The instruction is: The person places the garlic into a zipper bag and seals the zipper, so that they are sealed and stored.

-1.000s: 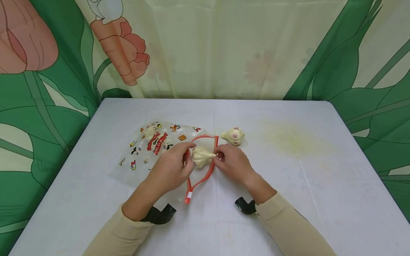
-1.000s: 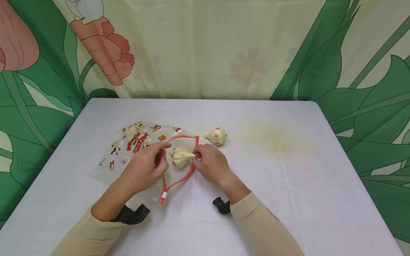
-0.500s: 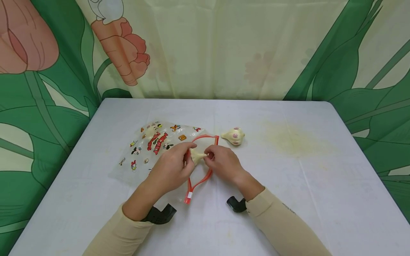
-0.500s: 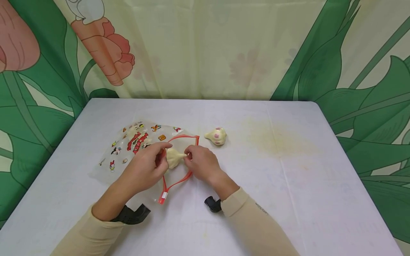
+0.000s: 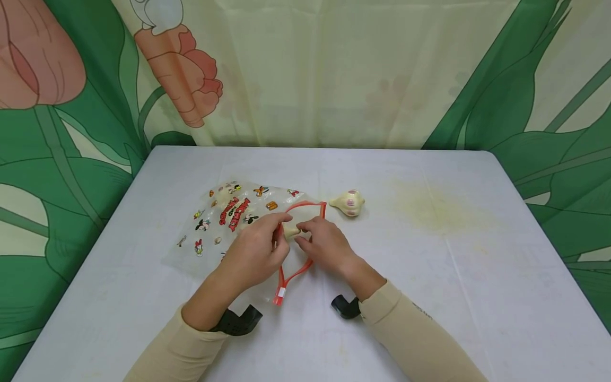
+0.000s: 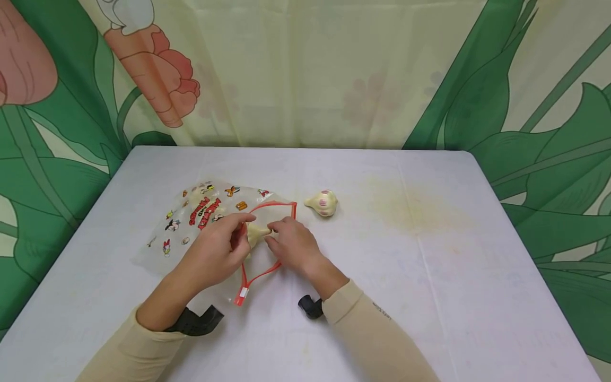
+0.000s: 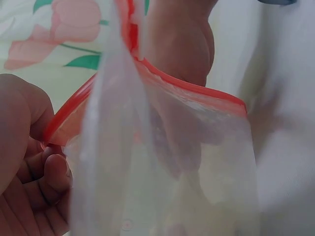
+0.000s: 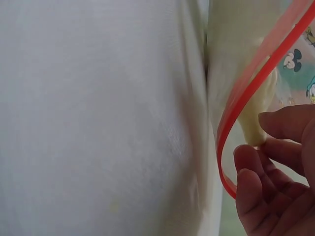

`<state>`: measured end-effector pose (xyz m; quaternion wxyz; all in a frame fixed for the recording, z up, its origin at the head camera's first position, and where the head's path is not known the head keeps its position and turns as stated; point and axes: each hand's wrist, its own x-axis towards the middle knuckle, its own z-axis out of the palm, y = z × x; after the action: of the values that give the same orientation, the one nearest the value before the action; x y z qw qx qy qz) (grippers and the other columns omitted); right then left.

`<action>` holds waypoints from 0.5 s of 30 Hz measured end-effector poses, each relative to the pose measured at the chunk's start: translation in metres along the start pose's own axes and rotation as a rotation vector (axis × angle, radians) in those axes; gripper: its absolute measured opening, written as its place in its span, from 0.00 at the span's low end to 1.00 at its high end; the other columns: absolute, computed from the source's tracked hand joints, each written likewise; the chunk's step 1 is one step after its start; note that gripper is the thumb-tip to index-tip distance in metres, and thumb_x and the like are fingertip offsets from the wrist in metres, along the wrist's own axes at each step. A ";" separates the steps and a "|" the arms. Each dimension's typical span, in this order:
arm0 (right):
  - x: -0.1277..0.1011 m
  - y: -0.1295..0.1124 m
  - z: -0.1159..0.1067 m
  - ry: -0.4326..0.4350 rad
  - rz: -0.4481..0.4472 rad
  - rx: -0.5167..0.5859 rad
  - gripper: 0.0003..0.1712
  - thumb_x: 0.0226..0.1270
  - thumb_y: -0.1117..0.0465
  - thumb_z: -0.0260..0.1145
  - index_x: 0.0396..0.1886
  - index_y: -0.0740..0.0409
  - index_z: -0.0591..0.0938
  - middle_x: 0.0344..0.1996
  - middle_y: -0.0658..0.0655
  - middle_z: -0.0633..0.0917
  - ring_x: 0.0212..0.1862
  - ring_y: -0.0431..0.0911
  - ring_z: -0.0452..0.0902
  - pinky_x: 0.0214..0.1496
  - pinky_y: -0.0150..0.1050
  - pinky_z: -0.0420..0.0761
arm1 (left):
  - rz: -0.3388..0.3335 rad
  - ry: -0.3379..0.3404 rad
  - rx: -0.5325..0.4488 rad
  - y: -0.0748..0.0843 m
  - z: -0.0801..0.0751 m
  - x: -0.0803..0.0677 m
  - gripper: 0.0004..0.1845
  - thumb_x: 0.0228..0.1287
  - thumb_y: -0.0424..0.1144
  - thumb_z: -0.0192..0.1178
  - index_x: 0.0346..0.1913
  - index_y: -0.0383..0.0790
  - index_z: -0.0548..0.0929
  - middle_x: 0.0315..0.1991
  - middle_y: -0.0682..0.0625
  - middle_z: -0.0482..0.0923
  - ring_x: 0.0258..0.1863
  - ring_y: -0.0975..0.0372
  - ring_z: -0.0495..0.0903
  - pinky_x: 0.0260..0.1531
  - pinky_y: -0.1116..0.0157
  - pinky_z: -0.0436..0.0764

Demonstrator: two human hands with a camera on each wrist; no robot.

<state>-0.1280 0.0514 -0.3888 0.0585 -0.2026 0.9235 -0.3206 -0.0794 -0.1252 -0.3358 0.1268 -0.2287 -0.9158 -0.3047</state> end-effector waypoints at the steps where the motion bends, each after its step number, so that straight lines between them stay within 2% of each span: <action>1: -0.001 0.000 0.000 -0.001 0.001 0.010 0.19 0.68 0.59 0.66 0.55 0.62 0.85 0.47 0.58 0.84 0.38 0.46 0.79 0.42 0.41 0.78 | 0.003 0.001 -0.001 0.000 0.000 0.000 0.17 0.61 0.29 0.58 0.53 0.31 0.81 0.38 0.47 0.80 0.26 0.64 0.72 0.27 0.68 0.78; 8: -0.005 0.000 0.001 -0.015 0.014 0.065 0.22 0.67 0.59 0.67 0.60 0.60 0.82 0.53 0.55 0.84 0.35 0.41 0.81 0.43 0.40 0.79 | 0.015 0.006 -0.001 0.000 0.001 0.000 0.16 0.61 0.29 0.57 0.53 0.31 0.81 0.39 0.46 0.81 0.28 0.63 0.73 0.28 0.67 0.79; 15: -0.006 -0.002 0.004 -0.041 -0.005 0.088 0.22 0.67 0.59 0.67 0.59 0.59 0.82 0.51 0.54 0.84 0.33 0.39 0.81 0.41 0.38 0.79 | 0.024 0.012 -0.009 -0.001 0.001 -0.001 0.16 0.62 0.28 0.56 0.53 0.31 0.81 0.40 0.46 0.81 0.28 0.63 0.73 0.28 0.67 0.78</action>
<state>-0.1204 0.0501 -0.3911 0.0854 -0.2085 0.9065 -0.3570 -0.0793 -0.1253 -0.3377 0.1352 -0.2385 -0.9109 -0.3085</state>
